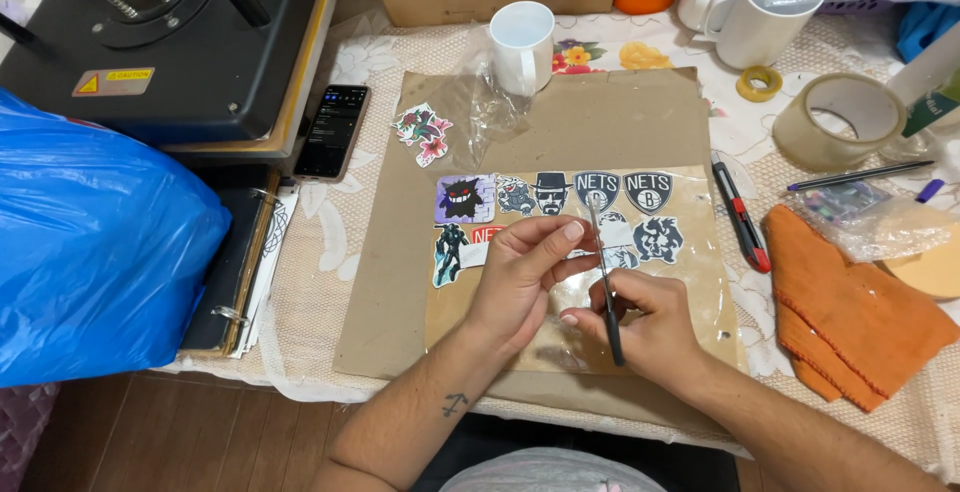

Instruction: Cutting and arranging stickers on a transfer sheet for printing or heat pressing.

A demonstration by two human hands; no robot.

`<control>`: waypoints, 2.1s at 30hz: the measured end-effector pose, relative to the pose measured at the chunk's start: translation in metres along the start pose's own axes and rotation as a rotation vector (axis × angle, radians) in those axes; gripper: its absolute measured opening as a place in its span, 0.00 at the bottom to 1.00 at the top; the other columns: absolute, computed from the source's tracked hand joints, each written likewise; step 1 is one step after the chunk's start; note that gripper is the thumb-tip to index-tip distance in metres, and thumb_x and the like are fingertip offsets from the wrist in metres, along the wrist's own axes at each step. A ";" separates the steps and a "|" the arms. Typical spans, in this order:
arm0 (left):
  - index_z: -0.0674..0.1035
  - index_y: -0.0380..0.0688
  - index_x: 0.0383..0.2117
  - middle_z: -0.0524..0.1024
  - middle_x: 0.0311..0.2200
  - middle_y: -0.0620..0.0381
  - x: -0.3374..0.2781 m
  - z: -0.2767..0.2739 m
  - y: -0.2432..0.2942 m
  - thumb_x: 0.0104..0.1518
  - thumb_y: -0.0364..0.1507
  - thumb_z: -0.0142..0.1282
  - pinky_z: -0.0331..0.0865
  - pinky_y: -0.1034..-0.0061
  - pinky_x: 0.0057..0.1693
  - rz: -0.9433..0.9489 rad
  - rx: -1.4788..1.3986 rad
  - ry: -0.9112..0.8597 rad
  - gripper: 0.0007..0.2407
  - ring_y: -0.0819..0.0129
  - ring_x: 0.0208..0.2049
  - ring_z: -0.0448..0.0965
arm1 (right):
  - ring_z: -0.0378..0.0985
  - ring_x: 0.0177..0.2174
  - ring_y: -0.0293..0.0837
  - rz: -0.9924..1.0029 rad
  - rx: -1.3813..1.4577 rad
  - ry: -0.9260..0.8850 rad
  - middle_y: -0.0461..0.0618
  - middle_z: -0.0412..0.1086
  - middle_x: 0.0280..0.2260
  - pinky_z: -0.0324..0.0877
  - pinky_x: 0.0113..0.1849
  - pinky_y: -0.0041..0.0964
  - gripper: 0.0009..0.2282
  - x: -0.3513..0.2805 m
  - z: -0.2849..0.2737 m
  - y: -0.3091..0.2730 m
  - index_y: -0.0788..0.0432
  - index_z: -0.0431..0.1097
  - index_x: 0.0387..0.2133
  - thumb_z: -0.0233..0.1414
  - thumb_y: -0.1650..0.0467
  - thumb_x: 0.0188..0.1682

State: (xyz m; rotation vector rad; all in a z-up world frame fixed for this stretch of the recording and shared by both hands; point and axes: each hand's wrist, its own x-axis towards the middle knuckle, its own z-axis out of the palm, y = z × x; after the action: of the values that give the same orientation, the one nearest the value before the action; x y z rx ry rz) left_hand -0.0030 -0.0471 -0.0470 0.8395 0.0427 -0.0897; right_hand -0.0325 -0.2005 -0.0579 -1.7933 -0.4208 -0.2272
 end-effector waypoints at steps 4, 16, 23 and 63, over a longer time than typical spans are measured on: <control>0.82 0.29 0.35 0.81 0.29 0.44 -0.003 0.001 0.007 0.55 0.23 0.64 0.83 0.65 0.43 0.070 0.047 0.028 0.07 0.59 0.33 0.84 | 0.74 0.13 0.47 0.017 -0.173 0.041 0.50 0.69 0.10 0.67 0.22 0.32 0.11 0.006 -0.001 0.000 0.58 0.73 0.17 0.70 0.69 0.31; 0.58 0.37 0.67 0.80 0.39 0.50 0.018 -0.008 0.081 0.51 0.28 0.67 0.68 0.66 0.59 0.416 0.875 -0.128 0.36 0.60 0.49 0.76 | 0.80 0.23 0.48 -0.156 -1.006 0.013 0.36 0.75 0.28 0.73 0.28 0.37 0.09 0.006 -0.019 0.001 0.44 0.76 0.34 0.61 0.59 0.42; 0.61 0.39 0.65 0.82 0.29 0.53 0.032 -0.008 0.077 0.51 0.21 0.62 0.75 0.72 0.53 0.290 0.928 -0.195 0.33 0.64 0.39 0.82 | 0.80 0.22 0.44 -0.160 -1.172 -0.064 0.30 0.71 0.32 0.73 0.28 0.34 0.14 0.003 -0.020 0.010 0.38 0.72 0.38 0.59 0.65 0.36; 0.49 0.37 0.70 0.83 0.43 0.47 -0.031 -0.113 0.081 0.58 0.20 0.55 0.69 0.62 0.62 0.452 1.495 -0.248 0.34 0.53 0.54 0.79 | 0.70 0.22 0.40 0.587 -0.109 -0.460 0.50 0.72 0.17 0.68 0.26 0.33 0.06 0.100 0.067 -0.004 0.60 0.82 0.30 0.59 0.70 0.44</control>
State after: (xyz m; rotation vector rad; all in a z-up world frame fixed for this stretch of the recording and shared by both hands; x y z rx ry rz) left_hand -0.0263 0.0926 -0.0606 2.2959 -0.5091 0.2434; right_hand 0.0527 -0.1192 -0.0346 -1.9925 -0.1846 0.5907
